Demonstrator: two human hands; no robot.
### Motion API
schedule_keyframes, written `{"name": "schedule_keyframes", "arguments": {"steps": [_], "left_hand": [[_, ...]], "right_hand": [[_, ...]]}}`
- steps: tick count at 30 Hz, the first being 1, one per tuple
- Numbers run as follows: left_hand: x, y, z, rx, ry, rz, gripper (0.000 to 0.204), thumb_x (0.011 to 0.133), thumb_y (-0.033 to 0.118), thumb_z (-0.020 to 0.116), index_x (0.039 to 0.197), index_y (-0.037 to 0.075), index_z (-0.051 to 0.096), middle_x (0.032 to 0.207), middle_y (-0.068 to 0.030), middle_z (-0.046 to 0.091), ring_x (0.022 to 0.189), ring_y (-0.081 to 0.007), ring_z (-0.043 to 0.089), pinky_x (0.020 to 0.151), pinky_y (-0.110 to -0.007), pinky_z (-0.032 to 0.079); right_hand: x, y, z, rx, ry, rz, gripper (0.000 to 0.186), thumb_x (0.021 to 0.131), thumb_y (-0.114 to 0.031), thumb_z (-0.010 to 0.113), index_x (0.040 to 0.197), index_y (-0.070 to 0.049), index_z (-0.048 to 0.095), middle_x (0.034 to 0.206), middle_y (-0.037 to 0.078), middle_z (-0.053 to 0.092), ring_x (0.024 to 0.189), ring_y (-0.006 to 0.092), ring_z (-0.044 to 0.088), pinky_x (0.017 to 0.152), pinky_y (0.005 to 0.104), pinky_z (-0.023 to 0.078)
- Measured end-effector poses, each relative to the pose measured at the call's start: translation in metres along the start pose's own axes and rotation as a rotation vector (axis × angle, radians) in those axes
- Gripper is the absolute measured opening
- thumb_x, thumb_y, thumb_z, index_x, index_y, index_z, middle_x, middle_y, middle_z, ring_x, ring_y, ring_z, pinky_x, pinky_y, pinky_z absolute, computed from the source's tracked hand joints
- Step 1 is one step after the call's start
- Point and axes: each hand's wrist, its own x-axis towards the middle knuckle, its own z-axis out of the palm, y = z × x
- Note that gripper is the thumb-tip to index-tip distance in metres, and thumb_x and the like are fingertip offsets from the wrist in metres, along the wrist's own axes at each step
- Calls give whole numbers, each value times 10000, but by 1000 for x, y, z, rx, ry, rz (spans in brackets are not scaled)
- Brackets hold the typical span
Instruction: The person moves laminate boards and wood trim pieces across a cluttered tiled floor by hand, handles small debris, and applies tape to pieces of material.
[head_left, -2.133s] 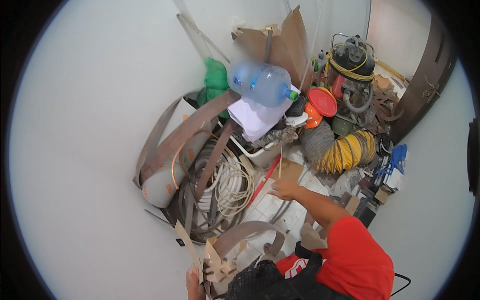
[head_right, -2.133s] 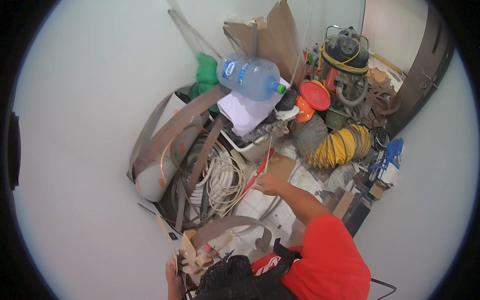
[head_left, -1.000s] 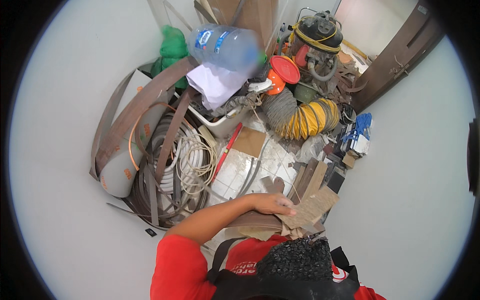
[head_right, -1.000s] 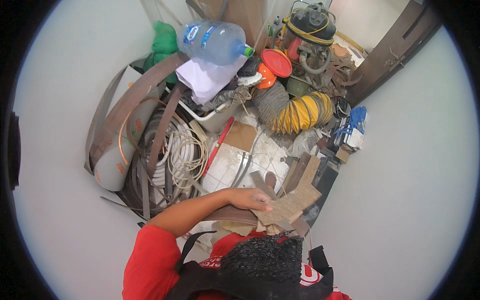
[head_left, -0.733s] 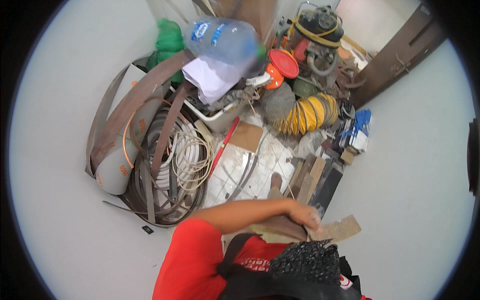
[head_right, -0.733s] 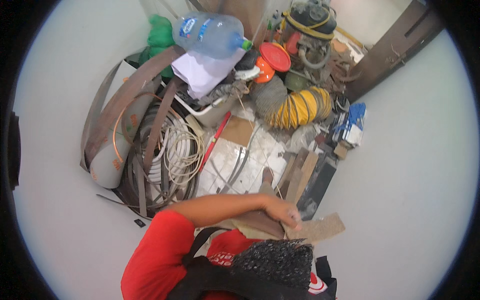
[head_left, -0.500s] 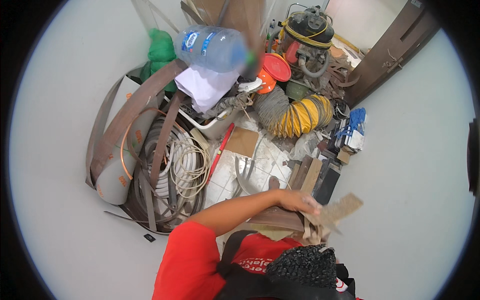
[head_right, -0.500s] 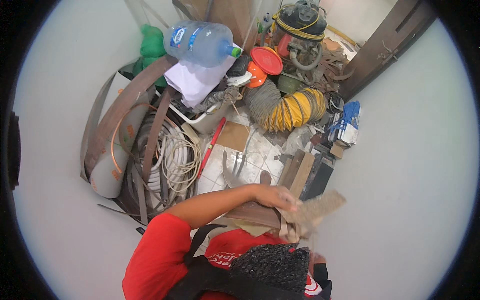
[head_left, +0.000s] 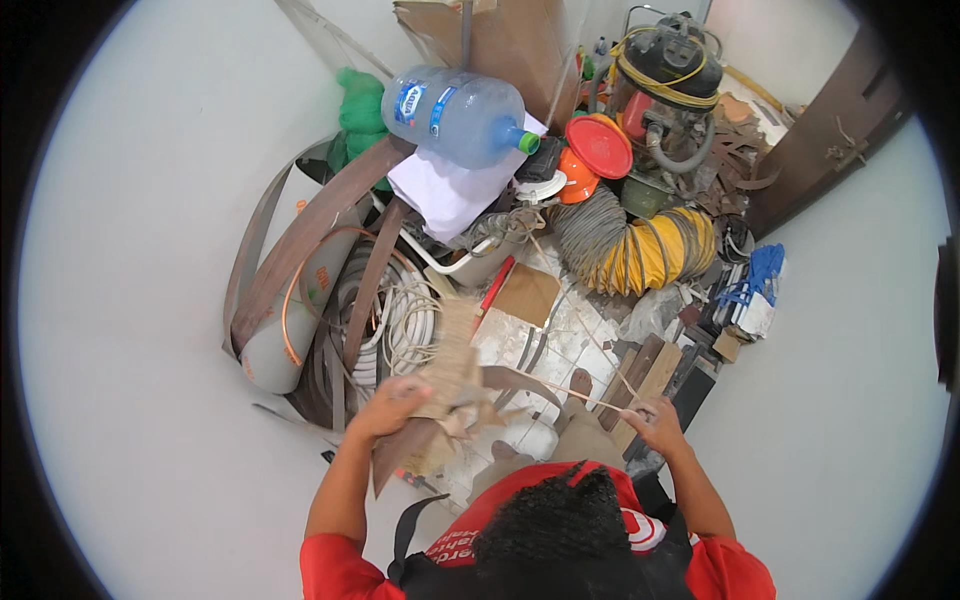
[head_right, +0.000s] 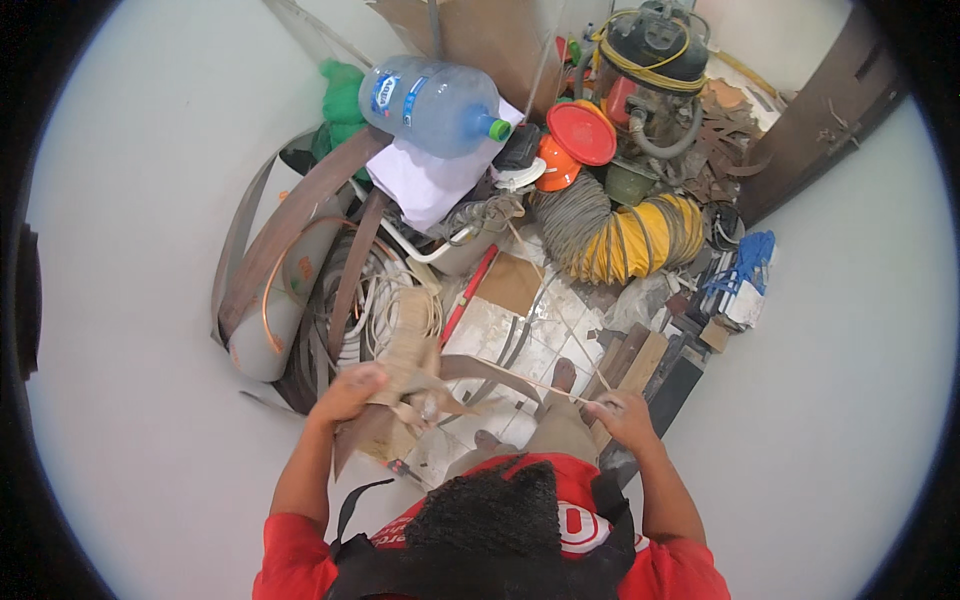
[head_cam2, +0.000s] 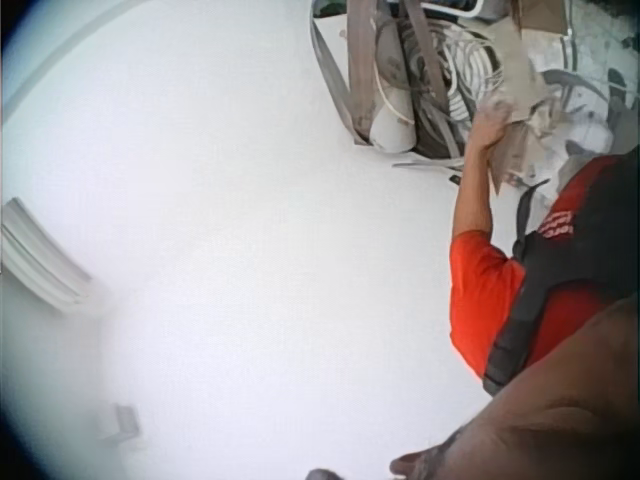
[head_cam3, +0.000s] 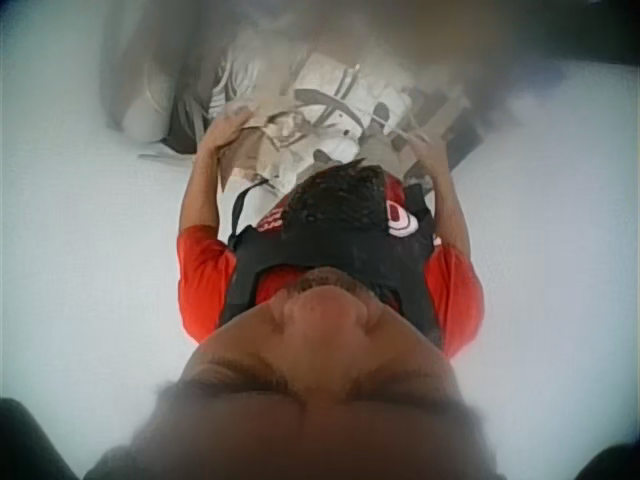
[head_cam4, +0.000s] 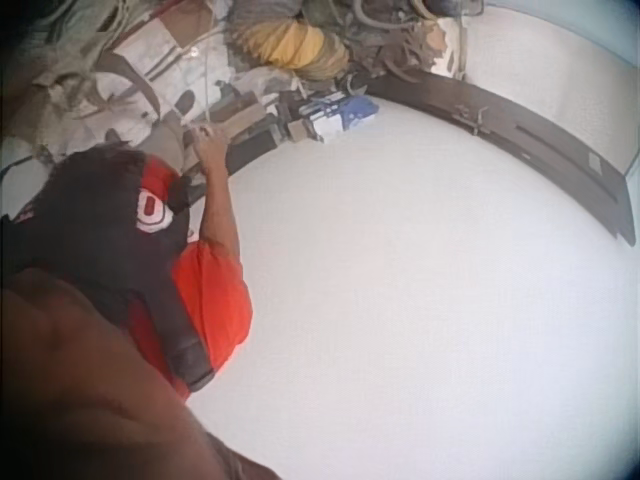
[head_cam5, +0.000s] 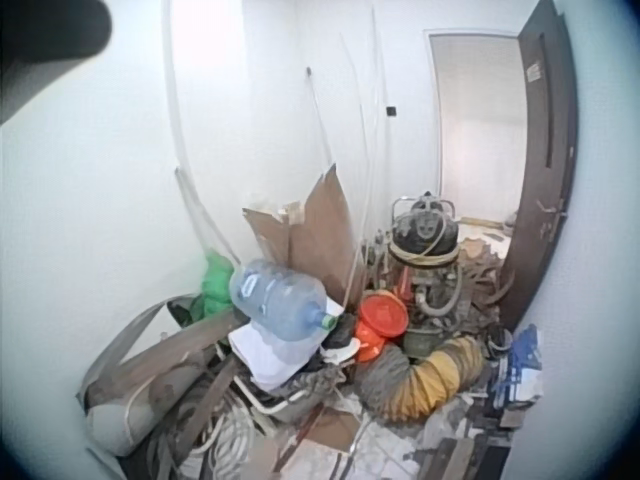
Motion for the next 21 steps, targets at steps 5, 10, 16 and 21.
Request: {"name": "schedule_keyframes", "arguments": {"steps": [5,10,16,21], "left_hand": [[-57,9,-27,-529,641,-283,382,1027,347,506,990,1,663,908,-15,643,862,-111,560,800,-275,461],[-93,40,-26,-367,950,-404,450,1045,385,466,1127,-15,654,1004,-23,652,925,-121,564,855,-278,453],[-105,7,3,-618,1086,-456,505,1032,420,483,1268,-11,599,1173,-82,644,1009,-158,600,923,-299,471],[-84,-21,29,-581,1010,-488,514,1024,434,506,1241,-19,613,1142,-50,649,1015,-131,577,930,-283,450]], "right_hand": [[88,40,-16,-315,-274,-289,334,919,-381,625,947,-69,740,1010,153,711,1022,326,623,919,469,422],[187,92,-19,-286,-353,-447,315,937,-343,592,991,-56,710,1088,175,686,1076,359,600,948,474,406],[273,71,-27,-370,-249,-516,309,948,-302,578,901,-6,656,903,230,664,881,421,622,756,516,460],[294,19,-41,-23,-201,-268,363,1002,-300,513,859,10,635,726,153,606,672,309,582,620,403,435]]}}
